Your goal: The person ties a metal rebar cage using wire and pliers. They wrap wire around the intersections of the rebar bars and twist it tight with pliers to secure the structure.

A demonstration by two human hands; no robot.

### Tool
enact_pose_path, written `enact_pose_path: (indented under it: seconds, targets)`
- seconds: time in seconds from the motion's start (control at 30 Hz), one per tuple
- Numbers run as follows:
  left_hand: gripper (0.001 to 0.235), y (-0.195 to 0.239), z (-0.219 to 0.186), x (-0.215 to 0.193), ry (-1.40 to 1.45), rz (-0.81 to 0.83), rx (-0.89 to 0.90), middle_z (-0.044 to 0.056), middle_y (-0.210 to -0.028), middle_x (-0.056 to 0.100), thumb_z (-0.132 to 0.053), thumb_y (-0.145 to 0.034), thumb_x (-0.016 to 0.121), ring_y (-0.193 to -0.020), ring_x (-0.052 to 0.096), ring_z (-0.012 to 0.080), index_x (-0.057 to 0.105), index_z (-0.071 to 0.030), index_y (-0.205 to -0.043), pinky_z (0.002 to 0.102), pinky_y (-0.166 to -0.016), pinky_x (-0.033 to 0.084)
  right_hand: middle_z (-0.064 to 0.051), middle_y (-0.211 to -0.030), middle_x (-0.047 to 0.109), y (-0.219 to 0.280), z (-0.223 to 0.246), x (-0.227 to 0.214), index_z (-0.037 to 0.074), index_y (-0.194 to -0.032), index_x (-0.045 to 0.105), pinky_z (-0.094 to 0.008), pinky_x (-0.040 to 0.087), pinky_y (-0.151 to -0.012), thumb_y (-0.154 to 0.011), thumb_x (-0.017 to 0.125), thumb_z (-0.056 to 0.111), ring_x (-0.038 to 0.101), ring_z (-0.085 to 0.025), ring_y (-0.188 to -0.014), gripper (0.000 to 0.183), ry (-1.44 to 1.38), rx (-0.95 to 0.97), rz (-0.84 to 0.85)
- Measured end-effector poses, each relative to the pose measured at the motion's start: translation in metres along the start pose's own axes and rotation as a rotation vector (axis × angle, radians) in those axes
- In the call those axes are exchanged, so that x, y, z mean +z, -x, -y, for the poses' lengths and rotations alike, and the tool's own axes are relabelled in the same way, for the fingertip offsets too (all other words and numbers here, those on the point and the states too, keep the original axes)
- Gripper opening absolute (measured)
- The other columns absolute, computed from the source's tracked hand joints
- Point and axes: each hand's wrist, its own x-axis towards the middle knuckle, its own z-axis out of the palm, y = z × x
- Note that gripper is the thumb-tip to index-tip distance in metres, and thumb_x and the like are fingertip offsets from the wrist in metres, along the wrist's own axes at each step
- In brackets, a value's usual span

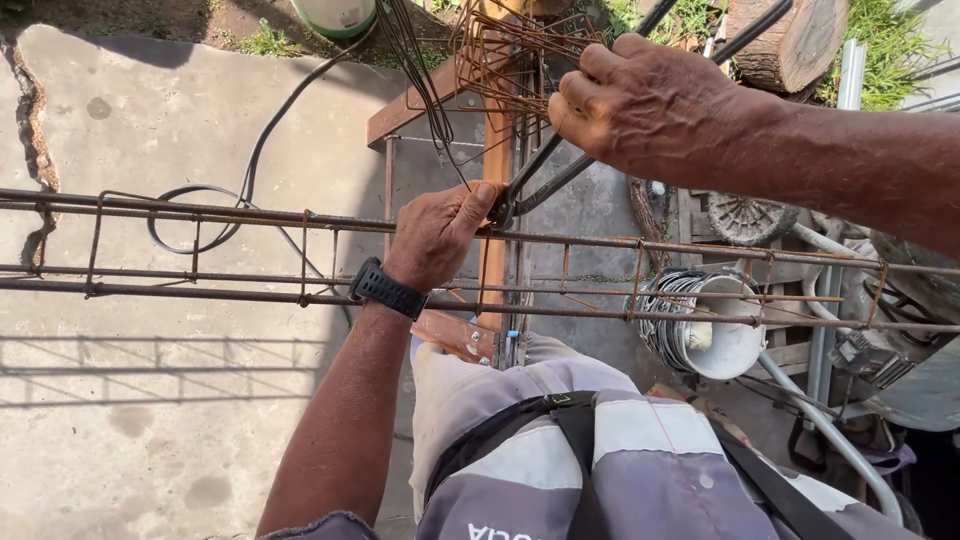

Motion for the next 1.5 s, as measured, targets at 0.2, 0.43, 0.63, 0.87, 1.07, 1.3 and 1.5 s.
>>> enact_pose_path:
  seconds: [0.2,0.43,0.63,0.87,1.07,1.3,1.5]
  targets:
    - [0.059,-0.003,0.001,0.001,0.007,-0.001,0.044,0.002,-0.080,0.071,-0.049,-0.103,0.020,-0.072,0.067,0.0280,0.071,-0.022,-0.105,0.039,-0.056,0.040,0.004,-0.076,0.063,0.007,-0.027,-0.012,0.023,-0.073,0.058,-0.030,0.044,-0.074,-0.094,0.058,0.020,0.056,-0.013,-0.075,0.022,0.031,0.000,0.116]
    - [0.026,-0.009,-0.027,-0.001,0.503,-0.016,0.060,0.001,-0.099,0.062,-0.033,-0.102,0.047,-0.090,0.057,0.0119,0.060,-0.011,-0.108,0.028,-0.082,0.046,0.008,-0.059,0.048,0.032,-0.045,-0.016,0.019,-0.080,0.051,-0.023,0.035,-0.048,-0.089,0.052,0.016,0.047,-0.004,-0.048,0.009,-0.204,0.046,0.610]
    - [0.051,-0.023,-0.076,0.018,0.502,-0.215,0.158,0.003,-0.128,0.066,-0.040,-0.097,0.058,-0.106,0.073,0.0153,0.044,-0.014,-0.139,0.033,-0.087,0.063,0.012,-0.054,0.047,0.075,-0.010,-0.024,0.018,-0.082,0.048,-0.019,0.041,-0.040,-0.107,0.038,0.016,0.043,-0.003,-0.042,0.027,-0.354,0.208,0.765]
    - [0.087,-0.040,-0.081,0.078,-0.039,-0.467,0.336,0.004,-0.119,0.067,-0.051,-0.083,0.082,-0.089,0.070,0.0175,0.033,-0.011,-0.144,0.032,-0.066,0.055,0.011,-0.060,0.046,0.091,0.005,-0.017,0.021,-0.094,0.046,-0.021,0.048,-0.044,-0.104,0.044,0.024,0.044,-0.005,-0.046,0.010,-0.238,0.206,0.653]
    - [0.074,-0.038,-0.101,0.082,-0.158,-0.381,0.281,0.001,-0.076,0.062,-0.067,-0.076,0.073,-0.056,0.056,0.0175,0.050,-0.009,-0.117,0.036,-0.051,0.048,-0.003,-0.061,0.054,0.098,-0.004,-0.033,0.016,-0.141,0.038,-0.040,0.041,-0.047,-0.076,0.073,0.028,0.051,-0.027,-0.048,0.075,-0.504,0.464,0.304]
    - [0.045,-0.054,-0.133,0.049,-0.075,0.028,0.050,0.010,-0.078,0.072,-0.056,-0.076,0.076,-0.083,0.074,0.0346,0.054,-0.019,-0.087,0.044,-0.072,0.055,-0.014,-0.086,0.070,0.100,-0.024,-0.063,0.007,-0.154,0.023,-0.048,0.057,-0.077,-0.069,0.081,0.010,0.072,-0.033,-0.080,0.103,-0.898,0.669,0.290]
    - [0.038,-0.053,-0.131,0.055,-0.121,0.053,-0.029,-0.001,-0.068,0.067,-0.044,-0.082,0.075,-0.058,0.058,0.0195,0.056,-0.016,-0.099,0.038,-0.051,0.046,-0.006,-0.086,0.059,0.111,-0.017,-0.049,0.018,-0.150,0.023,-0.037,0.052,-0.063,-0.079,0.079,0.007,0.057,-0.021,-0.071,0.091,-1.053,0.572,0.066]
